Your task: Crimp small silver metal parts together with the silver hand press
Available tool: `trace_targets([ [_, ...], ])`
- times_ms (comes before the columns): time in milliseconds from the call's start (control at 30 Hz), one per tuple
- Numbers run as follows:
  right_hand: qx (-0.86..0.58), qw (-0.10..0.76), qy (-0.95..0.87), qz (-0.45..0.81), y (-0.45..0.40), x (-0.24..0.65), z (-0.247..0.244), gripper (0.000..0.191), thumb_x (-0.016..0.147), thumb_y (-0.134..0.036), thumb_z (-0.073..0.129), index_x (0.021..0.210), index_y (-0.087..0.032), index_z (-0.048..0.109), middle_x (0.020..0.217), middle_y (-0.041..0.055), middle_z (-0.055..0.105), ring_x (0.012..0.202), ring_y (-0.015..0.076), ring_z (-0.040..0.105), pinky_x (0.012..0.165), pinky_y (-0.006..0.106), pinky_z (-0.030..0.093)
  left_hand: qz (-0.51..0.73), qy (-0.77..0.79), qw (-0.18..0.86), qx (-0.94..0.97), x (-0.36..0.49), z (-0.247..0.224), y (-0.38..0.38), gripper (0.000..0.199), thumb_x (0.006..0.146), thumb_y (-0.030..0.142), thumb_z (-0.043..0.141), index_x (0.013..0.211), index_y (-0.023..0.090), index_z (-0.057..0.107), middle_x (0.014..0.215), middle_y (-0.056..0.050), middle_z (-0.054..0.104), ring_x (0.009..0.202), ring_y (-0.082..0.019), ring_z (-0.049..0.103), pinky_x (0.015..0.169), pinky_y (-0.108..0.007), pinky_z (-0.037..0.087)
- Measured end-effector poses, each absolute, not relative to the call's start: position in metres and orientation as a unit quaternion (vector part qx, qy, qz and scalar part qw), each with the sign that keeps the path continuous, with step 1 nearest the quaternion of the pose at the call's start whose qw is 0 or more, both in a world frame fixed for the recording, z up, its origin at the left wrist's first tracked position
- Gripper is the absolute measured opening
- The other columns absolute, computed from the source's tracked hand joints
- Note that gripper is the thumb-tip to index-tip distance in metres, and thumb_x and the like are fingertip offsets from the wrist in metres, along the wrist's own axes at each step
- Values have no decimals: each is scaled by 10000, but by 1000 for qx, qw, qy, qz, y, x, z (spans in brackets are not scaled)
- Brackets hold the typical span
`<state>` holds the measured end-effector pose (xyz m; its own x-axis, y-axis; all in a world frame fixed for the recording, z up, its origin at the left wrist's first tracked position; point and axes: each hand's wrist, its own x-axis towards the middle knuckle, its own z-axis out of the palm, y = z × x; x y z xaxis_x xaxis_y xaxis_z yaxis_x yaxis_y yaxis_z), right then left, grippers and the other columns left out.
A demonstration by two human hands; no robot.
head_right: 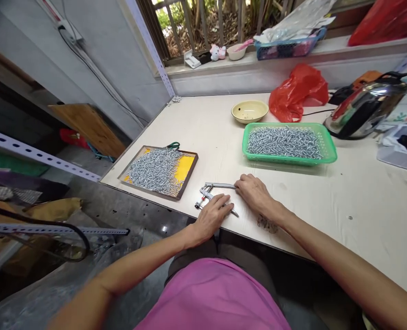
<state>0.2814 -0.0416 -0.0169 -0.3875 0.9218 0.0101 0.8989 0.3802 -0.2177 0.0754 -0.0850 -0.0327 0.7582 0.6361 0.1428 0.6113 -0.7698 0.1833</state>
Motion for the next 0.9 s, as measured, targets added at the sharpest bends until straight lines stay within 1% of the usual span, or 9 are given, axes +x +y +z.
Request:
trace_targets([
  [100, -577, 63, -813, 48, -25, 278, -13, 267, 946, -263, 440, 873, -159, 675, 905, 102, 625, 908, 229, 524, 744, 336, 340, 101, 336, 75, 933, 82, -38, -90, 255, 971, 168, 345, 1105, 168, 562, 1057, -72, 615, 1076, -194, 534, 1081, -396, 346],
  [233, -580, 32, -813, 32, -12, 259, 1, 249, 938, -231, 459, 937, -148, 694, 935, 115, 638, 919, 235, 513, 732, 342, 313, 122, 338, 76, 930, 87, -42, -86, 276, 975, 158, 324, 1112, 153, 564, 1039, -72, 624, 1066, -192, 536, 1089, -398, 336],
  [333, -477, 26, -877, 51, -15, 227, 12, 190, 908, -248, 531, 966, -218, 709, 964, 86, 629, 911, 223, 493, 694, 324, 303, 131, 335, 88, 929, 87, -46, -86, 278, 961, 152, 358, 1139, 137, 571, 1089, -100, 629, 1096, -214, 541, 1030, -390, 401],
  [400, -390, 17, -918, 70, -19, 202, 14, 131, 872, -273, 595, 896, -247, 722, 973, 72, 622, 926, 223, 480, 672, 315, 302, 111, 345, 100, 927, 85, -49, -90, 270, 935, 134, 391, 1113, 126, 593, 1058, -119, 646, 1029, -230, 582, 919, -378, 474],
  [500, -318, -3, -945, 70, -22, 174, 11, 139, 865, -234, 594, 796, -210, 712, 963, 84, 620, 953, 224, 480, 676, 314, 316, 104, 315, 126, 935, 71, -44, -101, 251, 920, 132, 401, 1003, 136, 638, 921, -94, 673, 867, -205, 623, 789, -333, 510],
  [600, -304, -1, -950, 72, -18, 164, 3, 179, 878, -172, 539, 760, -166, 674, 920, 94, 624, 931, 214, 500, 706, 316, 341, 190, 268, 143, 934, 45, -26, -106, 249, 944, 176, 411, 1040, 164, 640, 964, -68, 673, 918, -165, 608, 833, -281, 493],
  [733, -327, 96, -928, 149, -8, 166, -3, 114, 881, -200, 518, 855, -150, 617, 882, 76, 629, 839, 177, 529, 742, 297, 381, 292, 434, 110, 845, 7, 8, -73, 223, 954, 266, 453, 969, 203, 667, 911, -53, 661, 910, -161, 577, 838, -286, 467],
  [833, -409, 225, -863, 190, 0, 177, 10, 135, 891, -182, 452, 877, -161, 584, 816, 48, 621, 747, 145, 542, 709, 269, 413, 301, 586, 88, 747, -11, 25, -25, 265, 954, 312, 445, 873, 187, 664, 862, -49, 660, 848, -160, 578, 800, -280, 449],
  [900, -460, 315, -814, 166, 4, 196, 30, 153, 893, -196, 439, 933, -167, 583, 831, 46, 626, 731, 145, 560, 700, 275, 439, 271, 645, 89, 709, -17, 27, 5, 275, 945, 274, 434, 840, 167, 665, 857, -53, 668, 814, -155, 586, 769, -268, 436],
])
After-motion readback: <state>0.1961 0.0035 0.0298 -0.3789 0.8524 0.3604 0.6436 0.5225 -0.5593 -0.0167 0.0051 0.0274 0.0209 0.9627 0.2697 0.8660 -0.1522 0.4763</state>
